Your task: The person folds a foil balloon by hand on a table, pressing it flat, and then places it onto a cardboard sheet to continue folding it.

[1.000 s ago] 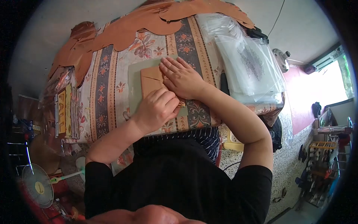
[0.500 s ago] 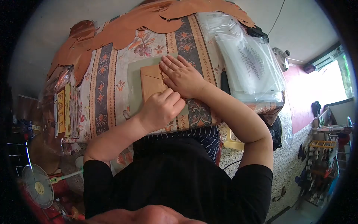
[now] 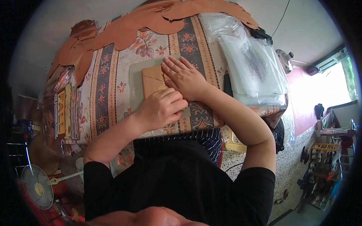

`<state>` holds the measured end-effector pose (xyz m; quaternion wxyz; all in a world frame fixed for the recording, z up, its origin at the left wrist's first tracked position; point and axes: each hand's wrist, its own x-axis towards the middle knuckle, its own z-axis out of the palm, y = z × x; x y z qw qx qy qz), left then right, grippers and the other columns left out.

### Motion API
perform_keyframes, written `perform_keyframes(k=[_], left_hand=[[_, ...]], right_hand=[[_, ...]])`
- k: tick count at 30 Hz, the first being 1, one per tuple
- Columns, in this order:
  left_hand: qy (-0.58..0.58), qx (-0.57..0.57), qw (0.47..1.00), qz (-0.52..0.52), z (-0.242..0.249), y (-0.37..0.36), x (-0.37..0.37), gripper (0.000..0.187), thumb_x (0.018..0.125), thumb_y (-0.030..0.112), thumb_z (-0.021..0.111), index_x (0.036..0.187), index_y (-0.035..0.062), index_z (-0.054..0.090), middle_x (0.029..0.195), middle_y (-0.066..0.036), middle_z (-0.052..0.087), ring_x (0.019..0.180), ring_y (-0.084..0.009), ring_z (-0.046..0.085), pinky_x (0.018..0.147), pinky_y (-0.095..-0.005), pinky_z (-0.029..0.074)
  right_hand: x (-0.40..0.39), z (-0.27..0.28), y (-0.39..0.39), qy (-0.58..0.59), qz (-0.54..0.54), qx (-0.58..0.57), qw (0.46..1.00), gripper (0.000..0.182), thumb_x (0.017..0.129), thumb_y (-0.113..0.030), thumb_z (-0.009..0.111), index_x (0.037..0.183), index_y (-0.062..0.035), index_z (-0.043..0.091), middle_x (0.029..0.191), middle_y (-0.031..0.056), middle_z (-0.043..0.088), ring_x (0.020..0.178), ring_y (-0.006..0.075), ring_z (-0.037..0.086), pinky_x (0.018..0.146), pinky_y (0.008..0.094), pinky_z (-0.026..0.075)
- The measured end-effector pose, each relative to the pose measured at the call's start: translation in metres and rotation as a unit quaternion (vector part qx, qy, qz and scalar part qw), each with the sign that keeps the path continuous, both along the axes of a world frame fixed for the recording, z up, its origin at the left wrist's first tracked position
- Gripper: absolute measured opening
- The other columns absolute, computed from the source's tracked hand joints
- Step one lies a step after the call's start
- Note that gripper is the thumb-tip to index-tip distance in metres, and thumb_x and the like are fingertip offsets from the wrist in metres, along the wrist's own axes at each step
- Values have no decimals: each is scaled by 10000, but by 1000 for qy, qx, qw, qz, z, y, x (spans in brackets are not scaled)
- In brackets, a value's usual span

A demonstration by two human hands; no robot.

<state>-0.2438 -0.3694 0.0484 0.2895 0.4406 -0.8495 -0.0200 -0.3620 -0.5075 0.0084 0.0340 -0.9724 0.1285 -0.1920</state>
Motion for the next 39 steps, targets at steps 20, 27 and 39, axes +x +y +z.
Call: perform_keyframes(k=[20, 27, 39], left_hand=[[-192, -95, 976, 42, -2, 4, -15, 61, 696, 124, 619, 714, 73, 591, 763, -56, 549, 758, -179, 559, 628, -261, 510], [-224, -98, 970, -12, 5, 2, -16, 59, 705, 119, 606, 728, 67, 588, 747, -43, 525, 754, -179, 545, 624, -263, 501], [-98, 39, 994, 19, 15, 39, 20, 237, 756, 90, 666, 973, -5, 666, 929, -79, 574, 901, -236, 586, 761, -336, 518]], right_hand=[[0, 3, 3, 20, -17, 5, 1000, 554, 997, -316, 428, 1464, -24, 370, 1531, 161, 353, 1437, 272, 305, 1191, 433, 182], [-1, 6, 3, 23, -13, 22, 999, 557, 989, -303, 440, 1464, -22, 369, 1531, 168, 349, 1441, 282, 294, 1192, 438, 178], [-2, 9, 8, 37, -11, 25, 999, 667, 976, -403, 433, 1477, 23, 318, 1541, 213, 306, 1447, 325, 269, 1195, 454, 146]])
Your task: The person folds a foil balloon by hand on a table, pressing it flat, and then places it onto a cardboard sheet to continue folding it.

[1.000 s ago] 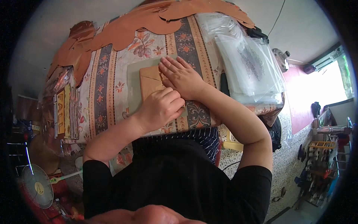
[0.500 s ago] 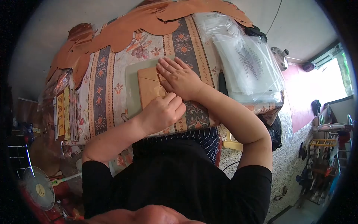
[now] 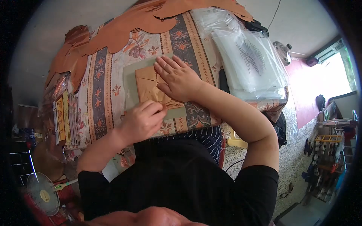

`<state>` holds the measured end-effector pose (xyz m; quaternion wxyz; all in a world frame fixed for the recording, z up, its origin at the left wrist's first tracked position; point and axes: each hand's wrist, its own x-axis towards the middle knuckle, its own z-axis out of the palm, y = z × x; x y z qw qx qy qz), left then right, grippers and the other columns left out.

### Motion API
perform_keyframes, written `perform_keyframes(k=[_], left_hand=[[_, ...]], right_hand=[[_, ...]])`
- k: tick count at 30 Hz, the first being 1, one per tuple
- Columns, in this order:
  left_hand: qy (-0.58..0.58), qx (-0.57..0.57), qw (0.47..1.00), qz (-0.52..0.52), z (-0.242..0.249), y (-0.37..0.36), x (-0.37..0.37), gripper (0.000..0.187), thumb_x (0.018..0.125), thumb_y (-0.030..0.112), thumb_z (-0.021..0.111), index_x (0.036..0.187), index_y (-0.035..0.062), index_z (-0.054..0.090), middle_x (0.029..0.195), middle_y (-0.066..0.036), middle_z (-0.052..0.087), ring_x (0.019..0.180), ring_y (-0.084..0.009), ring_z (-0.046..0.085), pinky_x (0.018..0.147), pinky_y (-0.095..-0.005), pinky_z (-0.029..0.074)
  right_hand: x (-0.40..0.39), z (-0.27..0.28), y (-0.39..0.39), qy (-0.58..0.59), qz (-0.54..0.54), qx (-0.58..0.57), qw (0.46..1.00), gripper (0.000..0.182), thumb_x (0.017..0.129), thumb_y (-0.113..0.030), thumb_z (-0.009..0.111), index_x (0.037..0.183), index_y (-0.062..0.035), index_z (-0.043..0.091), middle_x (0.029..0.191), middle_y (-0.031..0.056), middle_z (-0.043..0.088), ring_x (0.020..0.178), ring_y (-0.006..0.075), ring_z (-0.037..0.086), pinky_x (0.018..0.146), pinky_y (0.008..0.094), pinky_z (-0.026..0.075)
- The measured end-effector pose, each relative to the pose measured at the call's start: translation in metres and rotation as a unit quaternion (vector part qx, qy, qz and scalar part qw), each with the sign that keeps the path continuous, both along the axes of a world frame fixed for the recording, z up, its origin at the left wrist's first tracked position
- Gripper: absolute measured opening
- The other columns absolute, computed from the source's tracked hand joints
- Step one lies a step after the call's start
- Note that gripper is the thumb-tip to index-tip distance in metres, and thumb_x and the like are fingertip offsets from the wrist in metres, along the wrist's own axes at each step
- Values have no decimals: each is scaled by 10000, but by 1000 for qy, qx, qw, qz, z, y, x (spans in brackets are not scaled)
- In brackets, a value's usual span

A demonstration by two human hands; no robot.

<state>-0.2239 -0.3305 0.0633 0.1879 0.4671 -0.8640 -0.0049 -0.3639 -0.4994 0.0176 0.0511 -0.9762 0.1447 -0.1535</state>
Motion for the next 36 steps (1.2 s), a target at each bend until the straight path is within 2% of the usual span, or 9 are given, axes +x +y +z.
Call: perform_keyframes(k=[6, 9, 13, 14, 18, 29, 31, 33, 36], left_hand=[[189, 113, 971, 92, -7, 2, 34, 162, 739, 80, 768, 755, 39, 612, 909, -77, 580, 871, -255, 577, 757, -378, 490], [127, 52, 984, 116, -7, -8, 40, 240, 707, 117, 811, 749, 51, 584, 960, -73, 567, 925, -272, 555, 807, -396, 473], [17, -14, 993, 113, -10, -24, 52, 696, 784, 441, 754, 1300, 40, 513, 1410, -184, 434, 1382, -353, 340, 1142, -438, 290], [-55, 36, 992, 107, -15, -26, 60, 935, 846, 642, 580, 1480, 10, 309, 1548, -189, 284, 1478, -335, 168, 1206, -445, 154], [-40, 119, 986, 107, -24, -30, 69, 1044, 816, 786, 453, 1521, 44, 246, 1586, -162, 214, 1477, -354, 153, 1196, -492, 161], [-45, 93, 985, 138, -22, -20, 73, 1025, 778, 746, 572, 1479, 33, 347, 1556, -194, 262, 1462, -380, 182, 1192, -504, 166], [-44, 99, 985, 135, -19, -20, 72, 1018, 772, 726, 600, 1474, 33, 354, 1556, -194, 261, 1461, -384, 182, 1192, -503, 167], [-33, 130, 980, 146, -17, -20, 72, 1022, 763, 696, 639, 1479, 31, 339, 1563, -197, 245, 1464, -391, 169, 1193, -505, 162], [-33, 137, 980, 141, -22, -22, 72, 1032, 765, 686, 645, 1485, 24, 315, 1572, -199, 220, 1469, -398, 146, 1195, -506, 150]], right_hand=[[0, 4, 1, -1, 9, 4, 1000, 672, 968, -398, 445, 1472, 29, 320, 1537, 218, 310, 1447, 328, 267, 1194, 451, 153], [0, 6, 1, -6, 14, 7, 1000, 673, 965, -393, 453, 1470, 32, 321, 1534, 219, 315, 1450, 328, 262, 1193, 451, 157], [-1, 9, 1, 0, 13, 10, 1000, 673, 964, -389, 455, 1464, 42, 324, 1528, 218, 324, 1452, 330, 255, 1193, 455, 159], [-1, 10, 2, 6, 12, 10, 1000, 670, 963, -384, 456, 1461, 44, 327, 1528, 218, 325, 1453, 331, 254, 1193, 456, 159], [-1, 10, 1, 11, 14, 8, 1000, 663, 960, -375, 460, 1454, 49, 336, 1525, 219, 329, 1454, 333, 251, 1193, 460, 158], [-2, 12, -5, 29, 4, 14, 999, 657, 975, -375, 459, 1483, 15, 308, 1535, 220, 306, 1456, 338, 241, 1194, 447, 158], [-4, 7, -16, -61, -10, 303, 951, 612, 1017, -366, 410, 1505, -17, 285, 1549, 192, 302, 1456, 301, 258, 1192, 415, 170], [-8, 27, -16, -176, -85, 622, 758, 611, 1050, -437, 315, 1519, -47, 272, 1539, 122, 352, 1427, 223, 320, 1176, 363, 218], [-25, 40, -21, -243, -109, 591, 761, 610, 1052, -444, 289, 1505, -36, 304, 1522, 128, 380, 1422, 232, 332, 1173, 364, 231]])
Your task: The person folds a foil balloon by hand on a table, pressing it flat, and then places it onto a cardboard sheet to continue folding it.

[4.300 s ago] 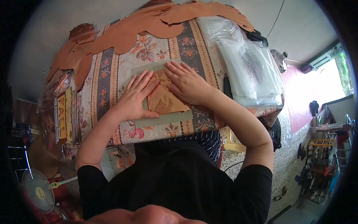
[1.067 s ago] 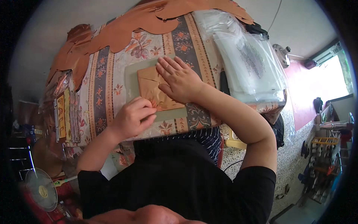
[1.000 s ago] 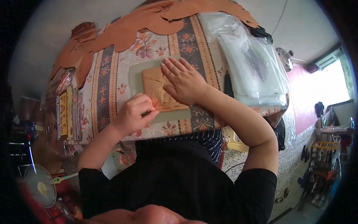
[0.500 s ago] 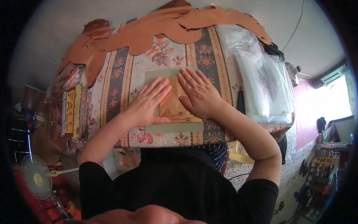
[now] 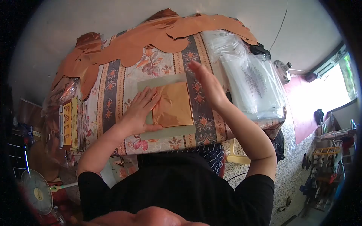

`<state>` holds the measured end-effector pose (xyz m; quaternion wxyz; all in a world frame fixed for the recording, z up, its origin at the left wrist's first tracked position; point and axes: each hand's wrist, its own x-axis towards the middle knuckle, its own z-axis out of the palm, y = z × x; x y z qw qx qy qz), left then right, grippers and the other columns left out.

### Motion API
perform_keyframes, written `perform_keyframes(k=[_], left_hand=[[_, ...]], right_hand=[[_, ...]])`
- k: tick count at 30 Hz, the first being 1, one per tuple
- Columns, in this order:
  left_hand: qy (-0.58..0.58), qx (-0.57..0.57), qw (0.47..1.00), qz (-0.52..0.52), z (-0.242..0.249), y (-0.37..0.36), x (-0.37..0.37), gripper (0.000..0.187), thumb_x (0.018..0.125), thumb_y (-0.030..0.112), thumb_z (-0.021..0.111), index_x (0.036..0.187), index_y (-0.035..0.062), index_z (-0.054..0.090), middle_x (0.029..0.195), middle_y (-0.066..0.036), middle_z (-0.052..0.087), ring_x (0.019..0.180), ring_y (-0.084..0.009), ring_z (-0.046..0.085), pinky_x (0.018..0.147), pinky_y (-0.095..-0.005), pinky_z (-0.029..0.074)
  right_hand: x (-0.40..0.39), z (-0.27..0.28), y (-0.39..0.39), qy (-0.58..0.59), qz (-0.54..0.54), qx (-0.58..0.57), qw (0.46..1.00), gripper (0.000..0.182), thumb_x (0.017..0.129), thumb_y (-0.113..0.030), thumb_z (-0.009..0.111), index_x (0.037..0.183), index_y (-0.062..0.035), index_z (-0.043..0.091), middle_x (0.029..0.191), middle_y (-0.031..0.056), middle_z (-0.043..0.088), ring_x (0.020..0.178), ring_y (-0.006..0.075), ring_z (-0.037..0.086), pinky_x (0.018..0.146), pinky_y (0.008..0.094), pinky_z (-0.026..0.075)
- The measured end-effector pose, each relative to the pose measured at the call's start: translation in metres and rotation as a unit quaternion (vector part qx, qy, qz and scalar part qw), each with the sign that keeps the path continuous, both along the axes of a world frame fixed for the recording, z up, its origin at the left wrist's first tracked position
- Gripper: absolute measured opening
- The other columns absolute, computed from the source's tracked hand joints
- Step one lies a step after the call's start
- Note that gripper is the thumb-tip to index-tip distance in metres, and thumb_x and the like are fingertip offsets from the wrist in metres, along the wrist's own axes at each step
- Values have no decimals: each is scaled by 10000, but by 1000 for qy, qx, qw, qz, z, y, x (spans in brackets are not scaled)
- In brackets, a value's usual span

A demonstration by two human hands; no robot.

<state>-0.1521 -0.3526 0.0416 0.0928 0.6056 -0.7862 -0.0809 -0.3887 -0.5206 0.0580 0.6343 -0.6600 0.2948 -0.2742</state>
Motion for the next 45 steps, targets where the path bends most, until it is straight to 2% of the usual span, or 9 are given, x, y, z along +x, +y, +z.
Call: perform_keyframes(k=[3, 9, 13, 18, 21, 26, 29, 37, 45], left_hand=[[-12, 2, 1000, 0, 0, -6, -8, 1031, 777, 675, 642, 1492, 18, 294, 1580, -203, 197, 1474, -396, 128, 1199, -504, 136], [-10, -3, 1000, -7, 0, -34, -36, 1030, 786, 646, 664, 1513, 38, 259, 1578, -206, 198, 1476, -392, 125, 1196, -509, 134], [-2, -11, 999, -32, 0, -56, -53, 1024, 791, 658, 648, 1503, 21, 277, 1572, -213, 210, 1474, -394, 134, 1196, -505, 134], [6, -36, 998, -42, -10, -79, -62, 1041, 788, 709, 597, 1494, 7, 292, 1565, -221, 233, 1470, -403, 146, 1198, -507, 131], [6, -34, 998, -45, -10, -87, -64, 1053, 781, 729, 587, 1493, 8, 298, 1563, -221, 239, 1468, -404, 154, 1194, -509, 141], [15, -49, 997, -50, -14, -90, -62, 1084, 764, 780, 552, 1485, 6, 317, 1558, -221, 253, 1463, -408, 167, 1192, -513, 143], [7, -55, 997, -48, -15, -90, -62, 1072, 770, 782, 546, 1489, 20, 317, 1560, -214, 251, 1461, -404, 174, 1192, -513, 148], [9, -51, 997, -52, -13, -92, -62, 1046, 785, 761, 553, 1499, 36, 309, 1564, -207, 241, 1464, -396, 168, 1194, -511, 147], [20, -74, 995, -61, -18, -97, -61, 1076, 761, 792, 535, 1468, 3, 351, 1545, -229, 274, 1456, -406, 191, 1196, -493, 155]], right_hand=[[-22, 12, 0, -126, -37, -4, 991, 606, 1055, -437, 282, 1495, -22, 321, 1520, 132, 385, 1427, 236, 324, 1177, 372, 219], [-72, 13, 32, 106, -63, -341, 932, 487, 1026, -345, 432, 1317, 27, 547, 1381, 184, 535, 1366, 303, 423, 1149, 416, 299], [-88, 20, 55, 165, -69, -451, 874, 271, 880, -44, 606, 1136, 35, 648, 1217, 195, 632, 1205, 337, 569, 1022, 419, 438], [-108, 34, 48, 123, -106, -443, 882, 238, 854, -39, 644, 1079, 36, 665, 1172, 185, 653, 1163, 321, 599, 991, 409, 460], [-121, 43, 34, 259, -194, -439, 838, 304, 840, -105, 693, 1126, -12, 656, 1199, 173, 629, 1154, 342, 587, 1009, 396, 448], [-142, 52, 40, 419, -93, -388, 816, 919, 609, -236, 847, 1426, -142, 435, 1469, 150, 401, 1342, 339, 422, 1106, 461, 365], [-144, 44, 51, 468, -73, -469, 746, 942, 590, -247, 859, 1427, -164, 436, 1499, 151, 373, 1383, 337, 380, 1131, 469, 336], [-149, 24, 41, 400, -53, -487, 775, 757, 685, -147, 782, 1376, -71, 482, 1457, 160, 445, 1372, 345, 401, 1100, 455, 383], [-147, 16, 44, 409, -42, -557, 721, 713, 692, -132, 768, 1337, -8, 493, 1439, 172, 462, 1338, 348, 437, 1073, 459, 404]])
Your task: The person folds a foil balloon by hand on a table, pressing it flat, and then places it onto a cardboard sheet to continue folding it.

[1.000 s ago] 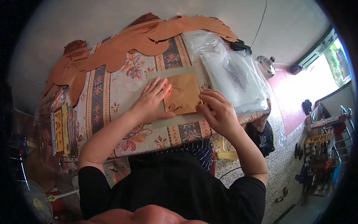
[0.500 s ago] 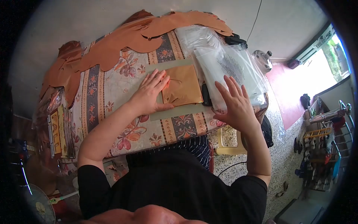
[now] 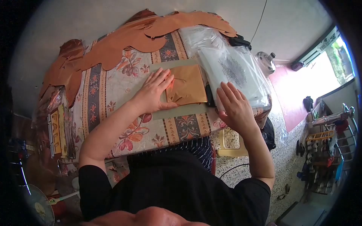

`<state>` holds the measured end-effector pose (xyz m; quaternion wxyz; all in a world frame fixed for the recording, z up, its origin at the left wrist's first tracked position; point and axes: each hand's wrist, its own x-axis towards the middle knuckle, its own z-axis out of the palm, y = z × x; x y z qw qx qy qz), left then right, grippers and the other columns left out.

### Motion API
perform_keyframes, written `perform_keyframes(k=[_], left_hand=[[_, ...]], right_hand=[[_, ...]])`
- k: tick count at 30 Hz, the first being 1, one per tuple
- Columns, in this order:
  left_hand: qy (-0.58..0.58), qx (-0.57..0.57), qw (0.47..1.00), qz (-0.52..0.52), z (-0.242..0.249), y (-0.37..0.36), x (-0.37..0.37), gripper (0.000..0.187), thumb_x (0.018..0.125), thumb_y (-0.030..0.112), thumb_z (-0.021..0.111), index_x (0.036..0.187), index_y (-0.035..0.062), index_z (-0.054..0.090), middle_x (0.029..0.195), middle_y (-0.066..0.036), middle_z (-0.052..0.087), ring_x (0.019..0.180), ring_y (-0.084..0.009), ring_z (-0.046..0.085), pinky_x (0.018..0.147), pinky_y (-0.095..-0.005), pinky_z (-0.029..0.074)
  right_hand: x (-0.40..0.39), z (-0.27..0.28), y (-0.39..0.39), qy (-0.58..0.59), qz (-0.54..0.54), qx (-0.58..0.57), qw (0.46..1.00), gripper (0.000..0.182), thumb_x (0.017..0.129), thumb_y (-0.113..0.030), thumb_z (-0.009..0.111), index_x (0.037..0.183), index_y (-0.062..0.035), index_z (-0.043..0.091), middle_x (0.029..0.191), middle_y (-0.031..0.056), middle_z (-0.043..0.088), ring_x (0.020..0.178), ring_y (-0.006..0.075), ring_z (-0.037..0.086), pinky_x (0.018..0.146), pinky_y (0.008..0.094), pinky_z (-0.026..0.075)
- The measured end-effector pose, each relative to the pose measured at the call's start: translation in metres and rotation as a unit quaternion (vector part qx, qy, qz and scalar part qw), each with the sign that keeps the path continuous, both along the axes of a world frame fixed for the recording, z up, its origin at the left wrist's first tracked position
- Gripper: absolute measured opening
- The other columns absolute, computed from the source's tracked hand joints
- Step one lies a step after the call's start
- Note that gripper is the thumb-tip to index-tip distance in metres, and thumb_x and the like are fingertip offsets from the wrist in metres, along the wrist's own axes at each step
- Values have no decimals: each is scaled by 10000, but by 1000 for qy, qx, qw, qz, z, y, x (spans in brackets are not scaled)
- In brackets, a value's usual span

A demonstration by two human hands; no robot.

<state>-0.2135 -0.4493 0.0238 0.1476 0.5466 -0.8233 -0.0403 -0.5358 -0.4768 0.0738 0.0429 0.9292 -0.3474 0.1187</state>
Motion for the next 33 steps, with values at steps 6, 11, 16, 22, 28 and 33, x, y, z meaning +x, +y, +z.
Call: perform_keyframes(k=[6, 11, 16, 22, 28, 33], left_hand=[[-18, 24, 1000, -1, 3, -3, 1, 1075, 778, 779, 540, 1504, 26, 290, 1564, -215, 237, 1467, -387, 163, 1200, -488, 147], [-10, 11, 1000, -2, 2, -3, 2, 1089, 765, 808, 513, 1487, 15, 320, 1551, -224, 263, 1463, -391, 176, 1199, -486, 148], [-14, 25, 1000, 5, 3, -2, 1, 1082, 775, 789, 530, 1501, 23, 294, 1563, -217, 240, 1470, -384, 159, 1200, -488, 142], [-8, 27, 1000, 2, 5, 0, 0, 1047, 790, 730, 578, 1494, 8, 297, 1562, -225, 238, 1473, -374, 157, 1202, -485, 135], [-5, 25, 1000, 4, 4, -1, 2, 1040, 793, 711, 589, 1489, -5, 298, 1565, -231, 225, 1473, -384, 151, 1202, -485, 125], [-2, 23, 1000, -4, 1, -2, 2, 1047, 797, 719, 575, 1485, -20, 297, 1562, -242, 226, 1468, -402, 149, 1199, -489, 126]], right_hand=[[1, 10, 0, -42, 14, 50, 998, 687, 710, -171, 782, 1331, -33, 523, 1423, 156, 490, 1336, 346, 441, 1072, 460, 386], [6, 9, -9, -99, -25, 50, 993, 661, 713, -241, 798, 1295, -39, 558, 1382, 157, 526, 1277, 352, 494, 1053, 459, 400], [19, 26, -17, -80, -29, 61, 994, 550, 701, -283, 812, 1155, -34, 628, 1227, 146, 607, 1146, 348, 576, 995, 447, 439], [54, 42, -57, -38, -153, 144, 977, 444, 781, -385, 758, 994, -15, 636, 1001, 136, 645, 929, 364, 639, 834, 440, 508], [81, 21, -116, 81, -171, 39, 981, 481, 778, -398, 736, 1041, -5, 652, 995, 176, 665, 918, 359, 657, 811, 441, 518], [81, 28, -122, 78, -147, 110, 980, 408, 742, -299, 697, 1010, 0, 628, 1024, 189, 665, 971, 347, 648, 853, 432, 518]])
